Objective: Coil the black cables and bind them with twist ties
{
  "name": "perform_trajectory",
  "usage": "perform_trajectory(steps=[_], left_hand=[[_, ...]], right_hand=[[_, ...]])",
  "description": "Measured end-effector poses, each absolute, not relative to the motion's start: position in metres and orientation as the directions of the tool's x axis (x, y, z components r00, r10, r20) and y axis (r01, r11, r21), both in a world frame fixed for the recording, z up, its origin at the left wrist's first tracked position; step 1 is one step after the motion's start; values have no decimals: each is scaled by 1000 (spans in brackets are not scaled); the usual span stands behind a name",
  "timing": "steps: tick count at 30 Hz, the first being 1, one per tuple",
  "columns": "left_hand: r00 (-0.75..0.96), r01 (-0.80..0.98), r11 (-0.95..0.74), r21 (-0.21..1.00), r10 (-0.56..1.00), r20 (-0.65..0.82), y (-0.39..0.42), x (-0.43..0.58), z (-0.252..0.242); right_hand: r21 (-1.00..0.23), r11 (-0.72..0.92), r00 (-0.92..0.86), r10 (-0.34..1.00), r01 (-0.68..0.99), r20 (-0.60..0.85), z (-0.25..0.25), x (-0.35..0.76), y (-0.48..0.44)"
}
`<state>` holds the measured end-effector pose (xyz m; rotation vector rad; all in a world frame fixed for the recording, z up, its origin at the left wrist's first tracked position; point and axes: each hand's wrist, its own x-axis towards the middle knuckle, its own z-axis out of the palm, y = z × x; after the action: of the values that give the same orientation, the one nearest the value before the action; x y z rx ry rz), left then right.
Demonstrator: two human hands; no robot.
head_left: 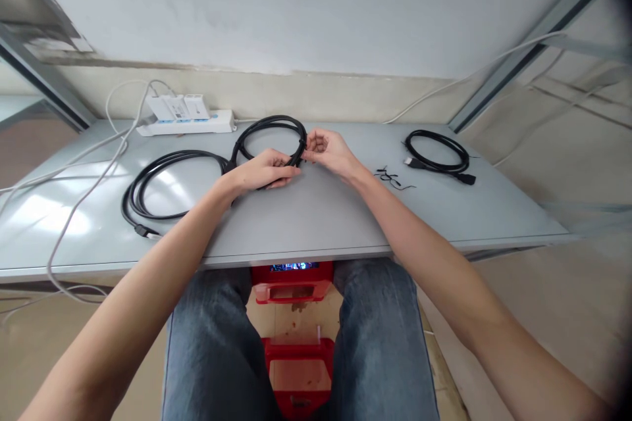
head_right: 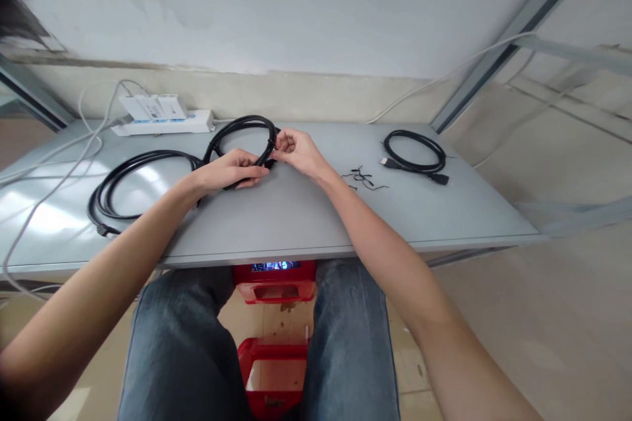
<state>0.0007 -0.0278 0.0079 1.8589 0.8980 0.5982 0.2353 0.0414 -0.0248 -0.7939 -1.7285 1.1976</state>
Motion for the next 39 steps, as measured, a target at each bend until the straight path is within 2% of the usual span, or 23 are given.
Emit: perform_trajectory(steps=[5,25,39], left_hand=[[614,321,-275,906,789,22,-25,-1,6],[602,370,-259,892,799,-17,-26,-1,8],[599,379,-269,885,801,-13,-28,0,9]], right_hand=[[-954,298,-379,885,11,272,-23,242,44],[-938,316,-454,863,144,221,-17,248,42],[-907,394,-479,831,150,282,-18,242,43]])
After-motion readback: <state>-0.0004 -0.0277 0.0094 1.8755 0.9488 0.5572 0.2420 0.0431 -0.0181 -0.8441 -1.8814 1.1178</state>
